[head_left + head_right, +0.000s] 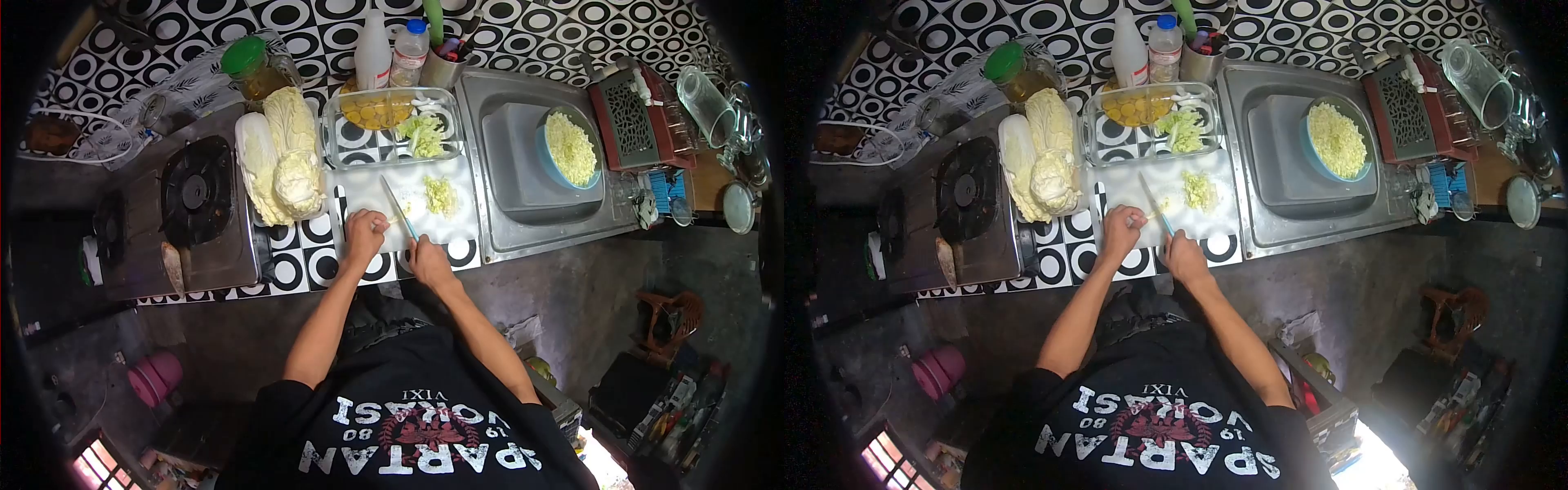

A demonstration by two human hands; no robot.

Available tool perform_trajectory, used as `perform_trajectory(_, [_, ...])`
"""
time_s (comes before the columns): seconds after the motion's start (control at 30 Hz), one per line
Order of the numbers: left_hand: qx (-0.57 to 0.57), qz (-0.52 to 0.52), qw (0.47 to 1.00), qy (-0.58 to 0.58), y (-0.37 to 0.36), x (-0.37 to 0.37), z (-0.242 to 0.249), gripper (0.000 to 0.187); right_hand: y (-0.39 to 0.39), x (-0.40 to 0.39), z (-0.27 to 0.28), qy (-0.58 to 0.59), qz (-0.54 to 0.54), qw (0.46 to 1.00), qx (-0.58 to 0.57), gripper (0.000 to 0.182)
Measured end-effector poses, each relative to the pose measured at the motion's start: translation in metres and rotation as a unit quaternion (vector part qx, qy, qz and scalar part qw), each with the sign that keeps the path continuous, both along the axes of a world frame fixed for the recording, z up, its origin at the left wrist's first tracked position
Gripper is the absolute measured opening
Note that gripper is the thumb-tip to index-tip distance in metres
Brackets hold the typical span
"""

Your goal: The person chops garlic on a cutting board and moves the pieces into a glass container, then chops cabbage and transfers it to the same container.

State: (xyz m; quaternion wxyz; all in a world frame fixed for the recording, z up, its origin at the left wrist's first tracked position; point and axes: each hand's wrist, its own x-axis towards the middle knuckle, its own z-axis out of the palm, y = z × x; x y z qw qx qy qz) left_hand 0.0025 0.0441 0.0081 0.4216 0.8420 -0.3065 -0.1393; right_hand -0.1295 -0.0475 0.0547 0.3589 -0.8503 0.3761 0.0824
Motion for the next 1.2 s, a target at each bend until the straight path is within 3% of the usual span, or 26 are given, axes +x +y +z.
perform_trajectory(0.2, [-0.026, 0.021, 0.998, -0.047, -0.003, -0.005, -0.004, 0.007, 0.013, -0.029, 0.006, 0.022, 0.007, 1.0, 0.015, 0.037])
perform_trajectory(0.6, [-0.038, 0.016, 0.997, -0.063, 0.0, -0.006, -0.007, 0.011, 0.005, -0.011, 0.012, 0.024, 0.009, 1.0, 0.014, 0.035])
perform_trajectory(0.9, [-0.026, -0.001, 0.998, -0.053, -0.001, -0.003, -0.003, 0.012, 0.008, -0.013, -0.016, 0.001, -0.003, 1.0, 0.014, 0.034])
perform_trajectory(1.07, [-0.017, -0.007, 0.998, -0.056, -0.002, -0.004, 0.002, 0.01, 0.0, -0.002, 0.018, 0.029, 0.012, 0.999, 0.033, 0.037])
perform_trajectory(1.2, [-0.027, 0.003, 0.997, -0.068, -0.002, -0.005, -0.002, 0.01, 0.013, -0.024, 0.011, 0.051, 0.001, 0.998, 0.03, 0.036])
